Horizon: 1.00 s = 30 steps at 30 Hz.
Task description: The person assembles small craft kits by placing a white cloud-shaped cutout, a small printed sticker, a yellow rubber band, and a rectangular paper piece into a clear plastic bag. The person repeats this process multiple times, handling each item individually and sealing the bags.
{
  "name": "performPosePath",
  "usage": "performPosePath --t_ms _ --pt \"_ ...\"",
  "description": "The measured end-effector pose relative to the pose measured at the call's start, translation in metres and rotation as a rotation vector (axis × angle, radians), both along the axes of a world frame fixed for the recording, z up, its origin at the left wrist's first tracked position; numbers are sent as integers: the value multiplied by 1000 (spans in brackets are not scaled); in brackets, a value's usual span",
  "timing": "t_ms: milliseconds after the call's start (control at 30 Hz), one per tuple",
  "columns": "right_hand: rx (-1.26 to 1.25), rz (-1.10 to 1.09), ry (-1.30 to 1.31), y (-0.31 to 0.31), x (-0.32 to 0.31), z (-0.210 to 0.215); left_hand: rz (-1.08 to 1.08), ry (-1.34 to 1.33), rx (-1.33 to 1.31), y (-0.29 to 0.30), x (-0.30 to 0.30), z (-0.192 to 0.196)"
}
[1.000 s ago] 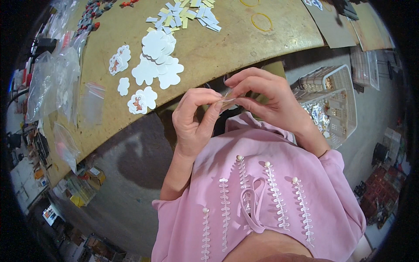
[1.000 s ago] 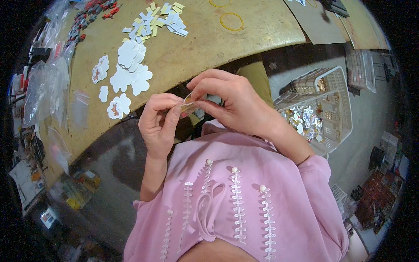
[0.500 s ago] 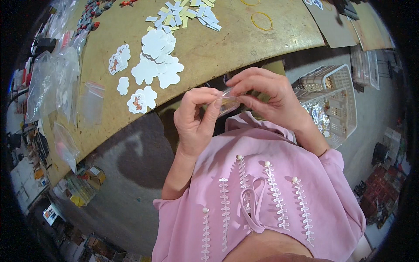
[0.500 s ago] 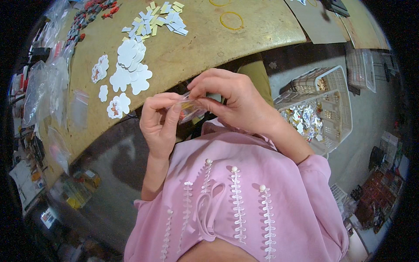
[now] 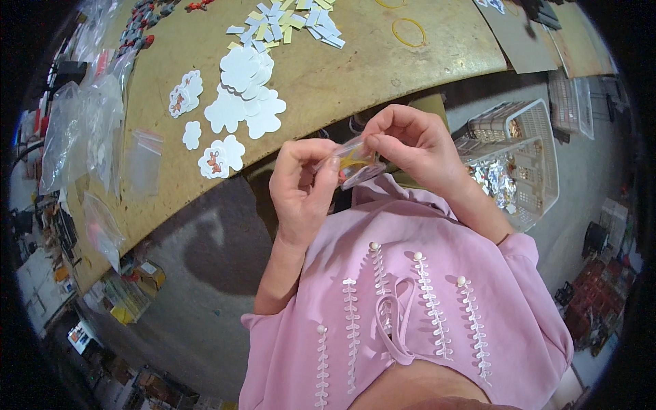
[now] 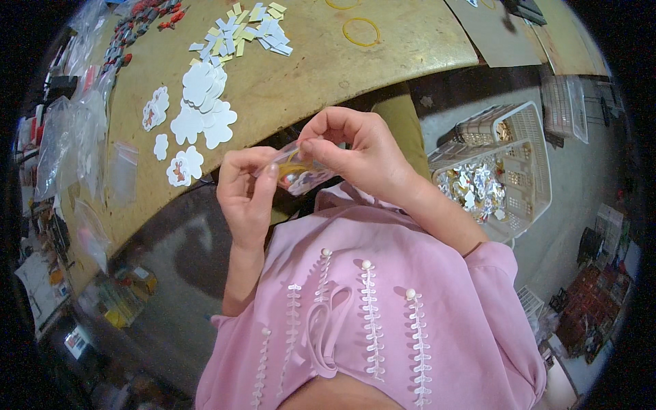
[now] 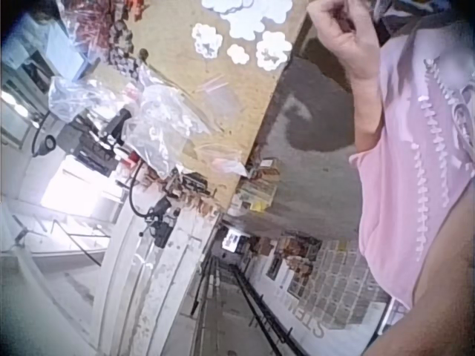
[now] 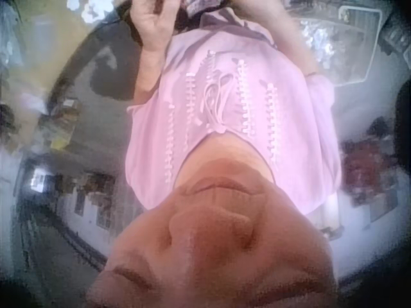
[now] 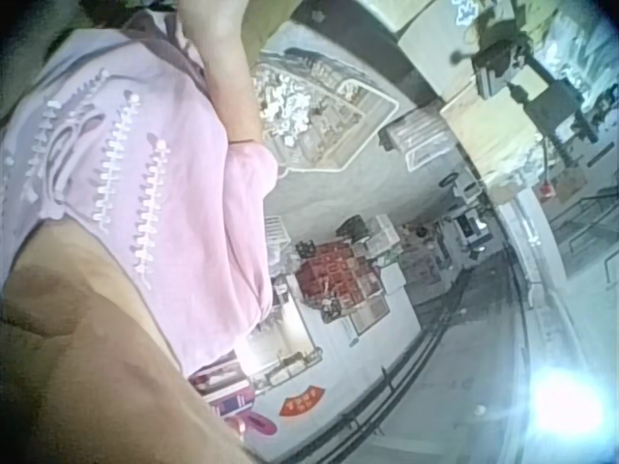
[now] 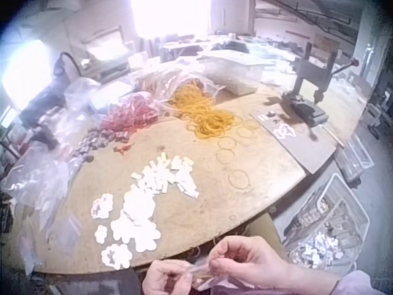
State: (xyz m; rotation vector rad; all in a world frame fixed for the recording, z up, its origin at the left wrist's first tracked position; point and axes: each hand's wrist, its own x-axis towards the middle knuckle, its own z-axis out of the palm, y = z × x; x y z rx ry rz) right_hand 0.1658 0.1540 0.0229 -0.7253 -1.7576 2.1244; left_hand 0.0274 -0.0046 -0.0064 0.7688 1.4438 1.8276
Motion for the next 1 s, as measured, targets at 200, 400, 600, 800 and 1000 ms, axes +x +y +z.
performPosePath --t_ms 200,400,600,800,1000 --pt "577 -50 -45 -20 -7 -4 68 378 -201 15 -1 -3" --pt "419 4 -35 -15 0 -1 23 608 -222 10 -6 9" --pt "358 44 -104 -4 11 1 -52 543 -258 -10 -10 3" --pt "722 75 120 9 29 -1 -176 -440 -409 -31 -15 -34" --pt "797 264 274 -3 37 -22 -255 -819 -145 -9 5 -49"
